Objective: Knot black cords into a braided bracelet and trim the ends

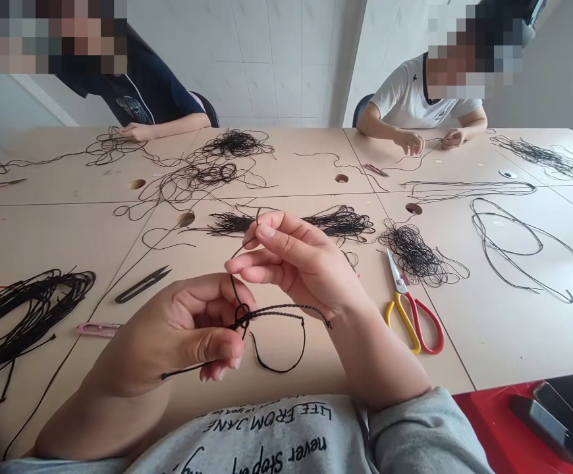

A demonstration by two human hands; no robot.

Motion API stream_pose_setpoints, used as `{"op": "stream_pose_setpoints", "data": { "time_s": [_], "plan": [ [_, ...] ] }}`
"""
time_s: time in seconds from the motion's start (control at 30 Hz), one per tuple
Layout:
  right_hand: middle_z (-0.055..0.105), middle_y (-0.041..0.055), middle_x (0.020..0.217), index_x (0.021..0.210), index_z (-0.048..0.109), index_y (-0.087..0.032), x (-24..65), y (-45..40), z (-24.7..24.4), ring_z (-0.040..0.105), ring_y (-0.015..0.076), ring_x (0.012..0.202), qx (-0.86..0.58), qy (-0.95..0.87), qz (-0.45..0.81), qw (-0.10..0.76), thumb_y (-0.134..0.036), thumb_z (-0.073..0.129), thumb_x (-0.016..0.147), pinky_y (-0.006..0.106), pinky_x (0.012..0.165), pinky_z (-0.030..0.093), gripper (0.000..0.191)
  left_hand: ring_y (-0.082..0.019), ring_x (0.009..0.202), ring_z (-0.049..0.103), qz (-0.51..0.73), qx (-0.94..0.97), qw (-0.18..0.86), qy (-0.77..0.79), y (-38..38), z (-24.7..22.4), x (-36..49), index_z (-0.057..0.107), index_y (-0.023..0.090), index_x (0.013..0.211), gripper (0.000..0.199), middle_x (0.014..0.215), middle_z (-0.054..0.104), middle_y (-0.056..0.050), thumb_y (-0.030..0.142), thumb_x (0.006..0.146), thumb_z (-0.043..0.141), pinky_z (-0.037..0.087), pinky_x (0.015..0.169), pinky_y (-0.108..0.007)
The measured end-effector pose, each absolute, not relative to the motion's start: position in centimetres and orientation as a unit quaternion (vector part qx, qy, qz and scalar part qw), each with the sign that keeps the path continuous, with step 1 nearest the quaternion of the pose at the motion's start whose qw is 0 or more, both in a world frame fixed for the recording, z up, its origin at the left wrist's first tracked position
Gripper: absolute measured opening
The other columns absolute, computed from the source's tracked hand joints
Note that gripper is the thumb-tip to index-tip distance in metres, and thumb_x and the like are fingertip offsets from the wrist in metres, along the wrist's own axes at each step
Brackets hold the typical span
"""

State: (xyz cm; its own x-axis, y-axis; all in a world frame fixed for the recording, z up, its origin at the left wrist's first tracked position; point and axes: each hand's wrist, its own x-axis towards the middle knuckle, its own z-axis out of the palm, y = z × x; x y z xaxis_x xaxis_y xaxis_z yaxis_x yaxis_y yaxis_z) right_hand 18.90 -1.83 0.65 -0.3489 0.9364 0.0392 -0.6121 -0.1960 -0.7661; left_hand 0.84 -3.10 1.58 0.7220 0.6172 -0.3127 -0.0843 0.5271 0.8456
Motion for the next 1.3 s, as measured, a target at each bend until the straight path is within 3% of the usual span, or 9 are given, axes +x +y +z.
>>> {"op": "stream_pose_setpoints", "data": {
  "time_s": [0.37,0.53,0.63,0.73,0.87,1.07,1.2,1.3],
  "plan": [
    [0.068,-0.0027,0.085,0.087,0.064,-0.022,19.1,-1.9,0.2,0.079,0.0129,0.084,-0.264,-0.422,0.671,0.550,-0.037,0.077,0.088,0.018,0.071,0.065,0.020,-0.005,0.050,0.056,0.180,0.471,0.809,0.302,-3.1,1.3,1.0,0.067,0.014,0.078,0.026,0.061,0.065,0.003,0.026,0.074,0.090,0.046,0.046,-0.011],
    [0.077,0.0015,0.100,0.110,0.073,-0.025,20.5,-2.3,0.8,0.077,0.0150,0.092,-0.298,-0.513,0.604,0.532,-0.043,0.079,0.088,0.023,0.076,0.066,0.029,-0.004,0.051,0.056,0.221,0.499,0.781,0.304,-2.8,1.3,0.6,0.068,0.016,0.081,0.017,0.063,0.065,0.004,0.020,0.080,0.084,0.047,0.048,-0.010],
    [0.078,0.0057,0.110,0.120,0.072,-0.024,21.1,-3.2,1.2,0.076,0.0186,0.102,-0.393,-0.604,0.468,0.511,-0.045,0.075,0.091,0.029,0.084,0.064,0.036,-0.004,0.052,0.056,0.236,0.514,0.760,0.319,-2.7,1.2,0.4,0.068,0.016,0.082,0.016,0.065,0.065,0.005,0.018,0.079,0.084,0.048,0.050,-0.010],
    [0.076,0.0095,0.115,0.120,0.072,-0.023,20.7,-4.4,1.3,0.073,0.0236,0.105,-0.480,-0.698,0.265,0.461,-0.043,0.069,0.096,0.037,0.086,0.063,0.031,-0.005,0.053,0.055,0.248,0.554,0.715,0.347,-2.7,1.0,0.4,0.067,0.017,0.083,0.014,0.065,0.064,0.005,0.023,0.083,0.079,0.047,0.050,-0.012],
    [0.066,0.0133,0.121,0.112,0.071,-0.022,19.5,-6.0,1.3,0.065,0.0254,0.112,-0.503,-0.720,-0.009,0.477,-0.025,0.066,0.098,0.042,0.095,0.056,0.015,-0.008,0.055,0.052,0.258,0.631,0.624,0.383,-2.8,0.8,0.3,0.064,0.017,0.080,0.019,0.062,0.059,0.004,0.032,0.087,0.074,0.043,0.050,-0.016],
    [0.069,0.0052,0.095,0.098,0.069,-0.015,18.7,-5.6,0.9,0.065,0.0137,0.084,-0.437,-0.795,0.082,0.412,-0.014,0.062,0.098,0.027,0.074,0.054,0.007,-0.007,0.052,0.040,0.272,0.714,0.501,0.407,-2.8,0.9,0.4,0.056,0.018,0.068,0.022,0.057,0.049,0.007,0.026,0.087,0.063,0.033,0.047,-0.018],
    [0.065,0.0021,0.088,0.092,0.068,-0.015,18.7,-4.8,0.7,0.061,0.0101,0.079,-0.418,-0.764,0.180,0.458,-0.007,0.063,0.093,0.023,0.069,0.050,0.009,-0.007,0.055,0.042,0.292,0.700,0.519,0.395,-2.7,0.9,0.7,0.062,0.017,0.073,0.015,0.061,0.054,0.006,0.022,0.087,0.064,0.036,0.048,-0.016],
    [0.060,-0.0014,0.076,0.085,0.064,-0.017,18.6,-4.3,0.6,0.053,0.0073,0.065,-0.359,-0.681,0.374,0.518,-0.015,0.066,0.095,0.019,0.056,0.043,0.010,-0.006,0.056,0.046,0.318,0.671,0.559,0.369,-2.5,1.0,0.6,0.066,0.018,0.076,0.010,0.063,0.056,0.006,0.020,0.085,0.069,0.040,0.050,-0.015]
  ]
}}
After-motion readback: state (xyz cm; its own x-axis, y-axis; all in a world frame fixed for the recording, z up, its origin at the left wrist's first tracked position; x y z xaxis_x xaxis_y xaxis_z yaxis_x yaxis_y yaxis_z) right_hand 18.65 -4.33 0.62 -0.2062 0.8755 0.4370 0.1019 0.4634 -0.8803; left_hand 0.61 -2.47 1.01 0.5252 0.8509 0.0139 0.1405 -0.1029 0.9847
